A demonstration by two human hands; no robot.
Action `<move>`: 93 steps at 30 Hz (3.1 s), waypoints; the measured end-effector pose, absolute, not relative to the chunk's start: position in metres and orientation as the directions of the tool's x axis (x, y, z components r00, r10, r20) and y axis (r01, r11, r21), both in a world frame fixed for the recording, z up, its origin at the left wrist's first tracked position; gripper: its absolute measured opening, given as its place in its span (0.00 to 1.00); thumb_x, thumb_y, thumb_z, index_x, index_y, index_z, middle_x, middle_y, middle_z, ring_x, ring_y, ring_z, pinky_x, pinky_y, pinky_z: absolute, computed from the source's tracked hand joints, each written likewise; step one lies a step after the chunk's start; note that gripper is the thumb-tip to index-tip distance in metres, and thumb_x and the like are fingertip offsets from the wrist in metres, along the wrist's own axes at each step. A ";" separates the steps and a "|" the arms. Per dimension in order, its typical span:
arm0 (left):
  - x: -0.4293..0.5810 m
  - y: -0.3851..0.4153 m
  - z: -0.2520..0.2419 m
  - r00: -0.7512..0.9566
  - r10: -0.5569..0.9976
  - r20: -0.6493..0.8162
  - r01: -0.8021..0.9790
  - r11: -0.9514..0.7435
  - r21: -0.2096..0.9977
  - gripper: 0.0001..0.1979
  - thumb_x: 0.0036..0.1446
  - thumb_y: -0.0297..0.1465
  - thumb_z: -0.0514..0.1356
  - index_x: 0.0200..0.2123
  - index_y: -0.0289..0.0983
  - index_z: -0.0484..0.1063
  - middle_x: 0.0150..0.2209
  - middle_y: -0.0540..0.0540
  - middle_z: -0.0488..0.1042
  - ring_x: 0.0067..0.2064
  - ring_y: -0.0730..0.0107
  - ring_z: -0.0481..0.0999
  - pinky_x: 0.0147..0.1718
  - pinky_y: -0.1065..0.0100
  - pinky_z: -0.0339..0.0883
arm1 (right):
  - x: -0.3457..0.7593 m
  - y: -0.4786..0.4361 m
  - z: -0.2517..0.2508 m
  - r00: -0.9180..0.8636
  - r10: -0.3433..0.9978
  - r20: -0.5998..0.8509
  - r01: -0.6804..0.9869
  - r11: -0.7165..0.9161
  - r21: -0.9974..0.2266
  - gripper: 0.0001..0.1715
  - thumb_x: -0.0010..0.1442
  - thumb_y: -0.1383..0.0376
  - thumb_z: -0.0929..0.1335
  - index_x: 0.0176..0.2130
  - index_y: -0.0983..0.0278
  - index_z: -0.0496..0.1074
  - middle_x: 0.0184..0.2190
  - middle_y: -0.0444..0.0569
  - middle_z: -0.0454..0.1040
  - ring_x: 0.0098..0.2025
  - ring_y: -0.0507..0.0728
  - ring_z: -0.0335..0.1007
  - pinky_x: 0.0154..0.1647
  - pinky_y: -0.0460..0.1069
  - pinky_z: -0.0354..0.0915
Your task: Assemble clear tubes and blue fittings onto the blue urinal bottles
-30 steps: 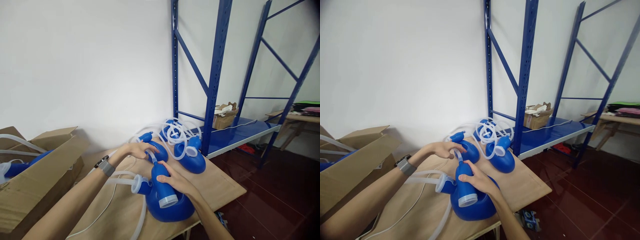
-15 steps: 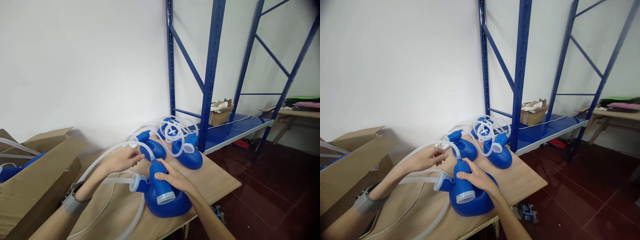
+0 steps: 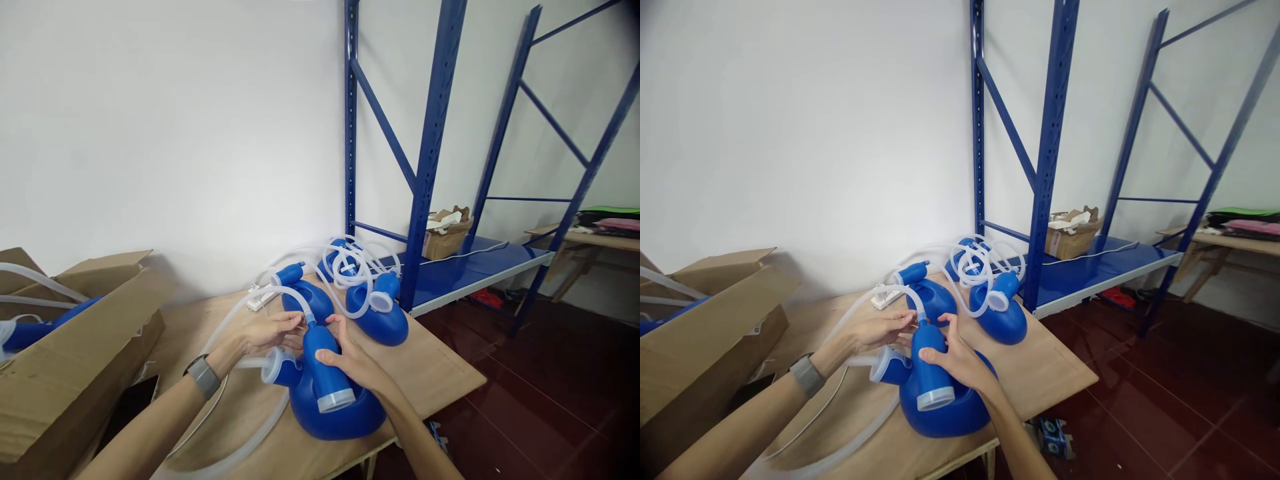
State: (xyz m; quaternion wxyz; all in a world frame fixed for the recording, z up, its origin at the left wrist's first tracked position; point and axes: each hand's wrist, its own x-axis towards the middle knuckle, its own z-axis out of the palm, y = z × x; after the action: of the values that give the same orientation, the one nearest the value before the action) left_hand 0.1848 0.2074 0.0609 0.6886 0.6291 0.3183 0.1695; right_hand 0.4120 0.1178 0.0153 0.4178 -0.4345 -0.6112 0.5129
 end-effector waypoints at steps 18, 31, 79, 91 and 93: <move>0.202 0.198 0.071 0.671 0.694 -0.261 0.164 0.205 0.965 0.25 0.52 0.52 0.70 0.26 0.39 0.67 0.25 0.54 0.63 0.28 0.72 0.65 0.33 0.65 0.66 | 0.411 0.115 0.017 -0.288 0.954 0.086 0.101 0.120 -0.988 0.39 0.58 0.45 0.73 0.58 0.55 0.53 0.51 0.50 0.72 0.52 0.65 0.73 0.54 0.59 0.68; 0.197 0.203 0.071 0.693 0.648 -0.316 0.112 0.337 0.935 0.26 0.47 0.48 0.75 0.24 0.37 0.67 0.22 0.56 0.60 0.25 0.76 0.56 0.30 0.66 0.63 | 0.413 0.116 0.018 -0.298 0.950 0.093 0.135 0.138 -0.981 0.41 0.59 0.45 0.73 0.60 0.55 0.53 0.48 0.49 0.74 0.50 0.64 0.75 0.53 0.59 0.69; 0.211 0.188 0.069 0.558 0.772 -0.306 0.190 0.240 0.952 0.31 0.52 0.61 0.64 0.26 0.41 0.57 0.22 0.59 0.53 0.23 0.77 0.49 0.24 0.71 0.48 | 0.412 0.114 0.022 -0.300 0.951 0.071 0.085 0.101 -0.991 0.45 0.57 0.43 0.74 0.62 0.54 0.53 0.50 0.49 0.72 0.52 0.65 0.74 0.55 0.61 0.70; 0.214 0.187 0.065 0.467 0.835 -0.290 0.219 0.208 0.953 0.33 0.46 0.64 0.64 0.26 0.42 0.55 0.22 0.60 0.53 0.23 0.77 0.52 0.25 0.70 0.53 | 0.412 0.116 0.021 -0.299 0.952 0.062 0.118 0.101 -0.988 0.46 0.57 0.43 0.74 0.62 0.55 0.52 0.48 0.50 0.71 0.50 0.66 0.73 0.53 0.61 0.69; 0.214 0.185 0.066 0.472 0.839 -0.271 0.213 0.190 0.958 0.34 0.45 0.65 0.64 0.27 0.42 0.56 0.22 0.60 0.53 0.23 0.76 0.53 0.25 0.70 0.54 | 0.412 0.116 0.021 -0.300 0.951 0.073 0.124 0.114 -0.986 0.45 0.57 0.43 0.74 0.62 0.56 0.53 0.47 0.49 0.71 0.50 0.65 0.73 0.53 0.61 0.69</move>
State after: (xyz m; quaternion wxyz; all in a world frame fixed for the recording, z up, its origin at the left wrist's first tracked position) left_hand 0.2137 0.1854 0.0655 0.6272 0.5854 0.4491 0.2494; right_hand 0.4120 0.1161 0.0210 0.4068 -0.4296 -0.6258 0.5083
